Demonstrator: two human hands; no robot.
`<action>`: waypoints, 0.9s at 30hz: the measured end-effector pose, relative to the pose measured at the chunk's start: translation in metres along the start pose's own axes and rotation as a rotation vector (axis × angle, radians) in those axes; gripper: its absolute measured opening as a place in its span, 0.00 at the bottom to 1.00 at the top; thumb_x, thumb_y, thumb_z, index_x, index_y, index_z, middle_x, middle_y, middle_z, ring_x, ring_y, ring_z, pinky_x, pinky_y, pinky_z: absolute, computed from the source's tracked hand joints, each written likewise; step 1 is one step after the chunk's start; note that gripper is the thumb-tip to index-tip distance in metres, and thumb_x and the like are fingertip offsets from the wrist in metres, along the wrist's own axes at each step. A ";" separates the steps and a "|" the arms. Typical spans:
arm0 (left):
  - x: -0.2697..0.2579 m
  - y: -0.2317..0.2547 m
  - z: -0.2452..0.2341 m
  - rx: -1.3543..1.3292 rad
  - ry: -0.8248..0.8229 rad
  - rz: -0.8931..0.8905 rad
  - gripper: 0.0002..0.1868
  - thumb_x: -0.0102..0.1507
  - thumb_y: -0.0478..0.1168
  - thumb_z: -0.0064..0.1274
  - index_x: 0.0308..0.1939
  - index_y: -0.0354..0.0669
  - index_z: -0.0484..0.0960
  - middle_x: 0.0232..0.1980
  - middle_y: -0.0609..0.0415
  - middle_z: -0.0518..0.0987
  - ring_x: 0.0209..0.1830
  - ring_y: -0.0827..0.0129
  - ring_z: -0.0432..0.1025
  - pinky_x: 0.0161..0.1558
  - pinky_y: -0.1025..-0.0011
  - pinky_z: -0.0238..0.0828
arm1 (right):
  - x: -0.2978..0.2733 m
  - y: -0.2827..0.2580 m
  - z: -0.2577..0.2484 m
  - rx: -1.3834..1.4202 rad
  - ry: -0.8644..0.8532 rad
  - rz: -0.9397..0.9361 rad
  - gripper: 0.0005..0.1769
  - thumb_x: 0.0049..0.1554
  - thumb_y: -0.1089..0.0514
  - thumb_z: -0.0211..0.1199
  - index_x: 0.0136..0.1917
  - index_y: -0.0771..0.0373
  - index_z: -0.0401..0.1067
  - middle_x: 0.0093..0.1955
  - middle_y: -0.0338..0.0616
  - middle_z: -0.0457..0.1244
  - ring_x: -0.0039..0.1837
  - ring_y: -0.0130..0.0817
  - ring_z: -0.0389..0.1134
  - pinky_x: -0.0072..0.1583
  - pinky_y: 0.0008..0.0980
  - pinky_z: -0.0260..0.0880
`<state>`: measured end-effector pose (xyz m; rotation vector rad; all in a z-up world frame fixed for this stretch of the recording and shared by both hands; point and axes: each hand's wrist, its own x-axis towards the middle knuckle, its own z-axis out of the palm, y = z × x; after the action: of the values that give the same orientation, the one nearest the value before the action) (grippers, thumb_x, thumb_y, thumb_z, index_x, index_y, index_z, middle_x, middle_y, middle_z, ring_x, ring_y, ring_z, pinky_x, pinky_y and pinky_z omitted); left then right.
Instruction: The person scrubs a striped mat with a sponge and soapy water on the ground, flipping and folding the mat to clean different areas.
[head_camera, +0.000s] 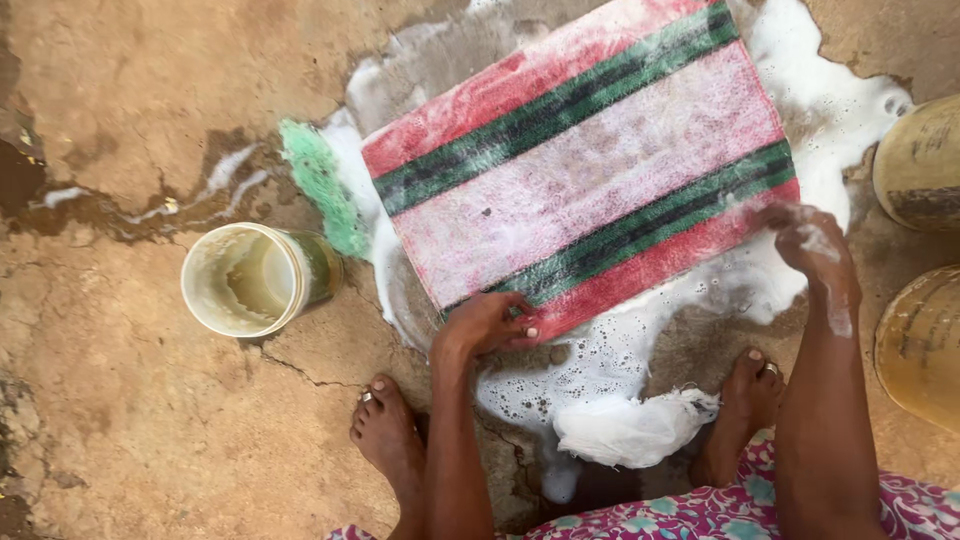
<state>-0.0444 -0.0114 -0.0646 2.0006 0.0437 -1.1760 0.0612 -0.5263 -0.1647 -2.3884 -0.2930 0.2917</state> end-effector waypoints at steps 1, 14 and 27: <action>-0.003 0.000 -0.004 -0.007 -0.008 0.000 0.22 0.60 0.47 0.64 0.57 0.50 0.82 0.42 0.51 0.84 0.40 0.62 0.78 0.46 0.57 0.75 | 0.006 0.001 0.002 -0.082 0.058 0.088 0.23 0.53 0.64 0.45 0.52 0.58 0.79 0.45 0.44 0.71 0.43 0.25 0.70 0.39 0.30 0.70; 0.134 0.025 0.025 0.377 0.975 0.174 0.41 0.67 0.61 0.43 0.78 0.42 0.56 0.82 0.43 0.49 0.81 0.50 0.46 0.74 0.33 0.30 | 0.162 -0.035 0.021 -0.786 0.346 -0.028 0.26 0.68 0.38 0.65 0.56 0.66 0.75 0.48 0.52 0.66 0.55 0.50 0.63 0.52 0.53 0.63; 0.140 0.025 0.032 0.492 0.947 0.091 0.35 0.73 0.53 0.36 0.81 0.42 0.54 0.84 0.49 0.49 0.86 0.57 0.43 0.80 0.38 0.26 | 0.112 -0.105 0.178 -0.440 0.205 -0.248 0.19 0.77 0.52 0.45 0.54 0.62 0.73 0.40 0.48 0.68 0.33 0.29 0.66 0.28 0.27 0.66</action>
<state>0.0217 -0.0968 -0.1620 2.7942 0.1469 -0.0838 0.1028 -0.3073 -0.2381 -2.7446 -0.6013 -0.1492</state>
